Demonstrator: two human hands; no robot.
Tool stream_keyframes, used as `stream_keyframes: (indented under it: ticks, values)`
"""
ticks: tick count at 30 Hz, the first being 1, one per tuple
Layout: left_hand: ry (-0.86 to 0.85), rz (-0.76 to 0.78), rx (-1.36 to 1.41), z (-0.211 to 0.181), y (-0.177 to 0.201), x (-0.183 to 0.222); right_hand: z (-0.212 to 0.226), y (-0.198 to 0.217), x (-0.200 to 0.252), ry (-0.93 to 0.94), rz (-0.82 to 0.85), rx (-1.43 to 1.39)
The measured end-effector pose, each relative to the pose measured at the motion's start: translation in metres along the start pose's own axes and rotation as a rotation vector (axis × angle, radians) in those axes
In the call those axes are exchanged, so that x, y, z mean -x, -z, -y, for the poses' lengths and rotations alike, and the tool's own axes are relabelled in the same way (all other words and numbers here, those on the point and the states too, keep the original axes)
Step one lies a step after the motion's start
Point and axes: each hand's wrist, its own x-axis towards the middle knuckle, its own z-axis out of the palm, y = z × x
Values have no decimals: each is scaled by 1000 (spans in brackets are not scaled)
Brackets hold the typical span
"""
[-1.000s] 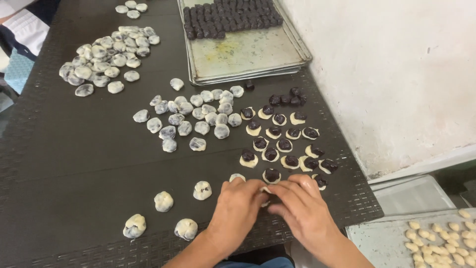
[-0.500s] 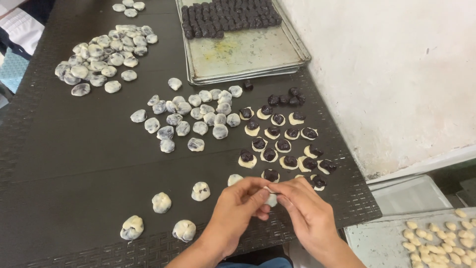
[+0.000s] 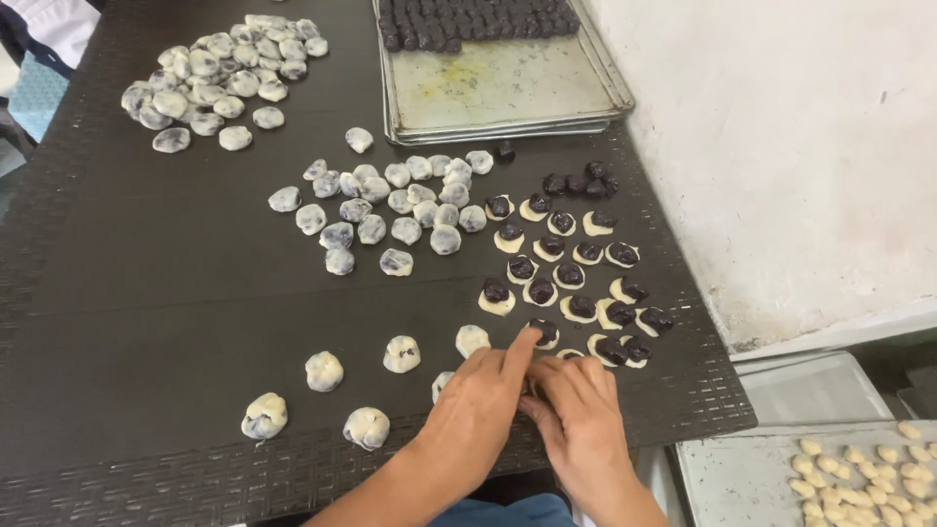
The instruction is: Assembling two different colored dough pieces into a single pastry shape by hand on a production table.
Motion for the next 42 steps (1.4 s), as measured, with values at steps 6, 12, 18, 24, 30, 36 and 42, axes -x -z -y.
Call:
stream_keyframes:
  ticks: [6, 12, 18, 24, 30, 36, 42]
  values:
    - [-163, -244, -253, -4, 0, 14, 5, -2, -11, -9, -71, -73]
    - [-105, -257, -393, 12, -5, 19, -12, 0, 15, 63, -60, 64]
    - [-154, -229, -194, 0, 5, 19, 0, -3, 10, -345, 47, -200]
    - [-221, -344, -241, -7, 0, 25, 16, -6, -4, -164, -194, -281]
    - [-39, -362, -384, 0, -6, 29, 8, 5, 6, -213, -133, -142]
    - [-185, -437, -246, -10, -2, 21, 11, 0, -1, -46, -123, -199]
    - [-2, -384, -119, -6, 36, 23, -4, -4, -55, 147, 79, 150]
